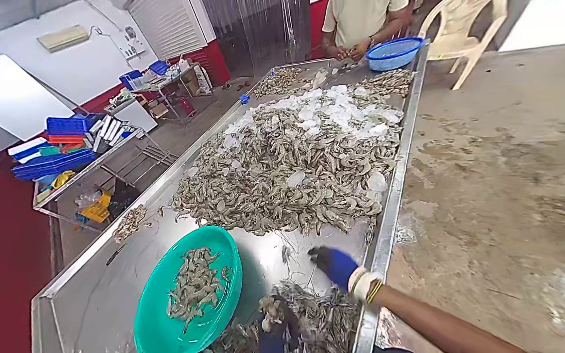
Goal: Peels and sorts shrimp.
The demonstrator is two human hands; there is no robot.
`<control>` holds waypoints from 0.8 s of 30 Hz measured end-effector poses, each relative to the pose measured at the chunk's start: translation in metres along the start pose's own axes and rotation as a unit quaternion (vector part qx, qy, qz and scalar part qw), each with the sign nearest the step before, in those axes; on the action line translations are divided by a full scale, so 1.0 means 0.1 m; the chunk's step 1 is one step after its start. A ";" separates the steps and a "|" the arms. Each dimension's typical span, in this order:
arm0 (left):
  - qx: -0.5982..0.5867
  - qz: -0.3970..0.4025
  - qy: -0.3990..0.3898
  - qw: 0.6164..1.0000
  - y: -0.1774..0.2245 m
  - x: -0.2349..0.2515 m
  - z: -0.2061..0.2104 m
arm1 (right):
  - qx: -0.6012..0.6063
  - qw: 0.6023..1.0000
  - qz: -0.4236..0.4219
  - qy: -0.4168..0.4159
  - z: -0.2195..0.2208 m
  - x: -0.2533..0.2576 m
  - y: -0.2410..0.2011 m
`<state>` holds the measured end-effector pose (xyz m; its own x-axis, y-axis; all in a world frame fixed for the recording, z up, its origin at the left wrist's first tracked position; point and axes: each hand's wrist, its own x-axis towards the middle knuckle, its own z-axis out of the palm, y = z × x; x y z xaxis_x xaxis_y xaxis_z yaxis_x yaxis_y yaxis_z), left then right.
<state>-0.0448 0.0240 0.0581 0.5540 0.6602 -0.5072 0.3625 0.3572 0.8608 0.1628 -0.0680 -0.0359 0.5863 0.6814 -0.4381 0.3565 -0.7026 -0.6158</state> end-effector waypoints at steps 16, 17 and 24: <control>0.213 0.194 0.098 0.953 -0.66 0.49 0.10 | -0.151 0.985 -0.076 -0.021 0.28 -0.08 -0.33; 0.242 0.190 0.082 0.948 -0.64 0.48 0.14 | -0.153 0.983 -0.087 -0.055 0.36 -0.21 -0.40; 0.384 0.070 0.019 0.920 -0.57 0.43 0.28 | -0.243 0.962 -0.109 -0.063 0.53 -0.50 -0.43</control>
<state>-0.0207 0.0135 -0.0135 0.6141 0.6923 -0.3789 0.7208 -0.2966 0.6264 0.0797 -0.0612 -0.0225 0.3767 0.8215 -0.4280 0.7775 -0.5316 -0.3360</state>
